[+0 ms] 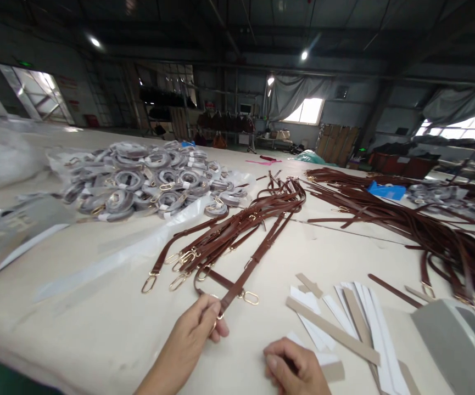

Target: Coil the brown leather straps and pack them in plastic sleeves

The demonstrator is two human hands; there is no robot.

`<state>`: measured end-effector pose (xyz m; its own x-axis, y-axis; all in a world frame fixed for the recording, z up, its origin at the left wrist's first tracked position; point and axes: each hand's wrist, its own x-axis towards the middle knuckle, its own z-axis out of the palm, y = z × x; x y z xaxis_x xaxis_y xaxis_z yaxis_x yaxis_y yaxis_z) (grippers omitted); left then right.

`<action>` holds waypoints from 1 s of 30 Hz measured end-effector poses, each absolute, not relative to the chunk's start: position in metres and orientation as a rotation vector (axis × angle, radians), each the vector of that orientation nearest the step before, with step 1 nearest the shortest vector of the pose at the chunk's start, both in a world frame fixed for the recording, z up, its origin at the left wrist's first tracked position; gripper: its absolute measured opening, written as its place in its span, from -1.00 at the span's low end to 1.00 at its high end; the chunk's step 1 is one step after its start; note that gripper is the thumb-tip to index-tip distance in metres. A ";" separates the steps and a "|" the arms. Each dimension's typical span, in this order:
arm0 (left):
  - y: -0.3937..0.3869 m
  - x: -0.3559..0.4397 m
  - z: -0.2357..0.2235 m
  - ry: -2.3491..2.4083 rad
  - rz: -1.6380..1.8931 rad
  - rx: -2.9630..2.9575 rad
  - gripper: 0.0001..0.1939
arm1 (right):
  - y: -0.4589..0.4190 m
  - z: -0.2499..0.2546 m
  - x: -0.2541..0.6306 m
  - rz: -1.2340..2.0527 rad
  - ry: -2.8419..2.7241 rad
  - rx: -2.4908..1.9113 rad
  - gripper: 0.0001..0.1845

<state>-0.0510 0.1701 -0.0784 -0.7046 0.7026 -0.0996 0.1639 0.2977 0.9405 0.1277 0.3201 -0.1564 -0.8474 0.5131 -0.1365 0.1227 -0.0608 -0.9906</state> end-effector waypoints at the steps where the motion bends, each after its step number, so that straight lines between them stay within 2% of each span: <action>1: 0.165 -0.043 -0.078 1.979 1.445 0.730 -0.56 | 0.320 -0.152 0.129 1.990 -1.930 -0.688 -0.42; 7: 0.132 -0.001 -0.081 1.728 1.577 0.463 -0.47 | 0.322 -0.135 0.133 1.919 -2.005 -0.660 -0.55; 13: 0.105 0.012 -0.095 1.657 1.593 0.394 -0.47 | 0.308 -0.117 0.132 1.948 -1.876 -0.693 -0.50; 15: 0.099 0.015 -0.097 1.646 1.619 0.357 -0.46 | 0.291 -0.114 0.128 2.077 -1.822 -0.686 -0.45; 19: 0.090 0.023 -0.102 1.530 1.613 0.377 -0.42 | 0.254 -0.120 0.116 2.628 -1.590 -0.556 -0.35; 21: 0.089 0.027 -0.110 1.464 1.601 0.433 -0.40 | 0.245 -0.126 0.107 2.771 -1.463 -0.533 -0.31; 26: 0.091 0.029 -0.126 1.497 1.631 0.500 -0.41 | 0.257 -0.126 0.086 2.684 -1.352 -0.551 -0.37; 28: 0.088 0.029 -0.124 1.536 1.658 0.447 -0.42 | 0.273 -0.117 0.084 2.590 -1.542 -0.506 -0.40; 30: 0.084 0.028 -0.117 1.594 1.671 0.402 -0.45 | 0.293 -0.104 0.089 2.347 -1.784 -0.547 -0.38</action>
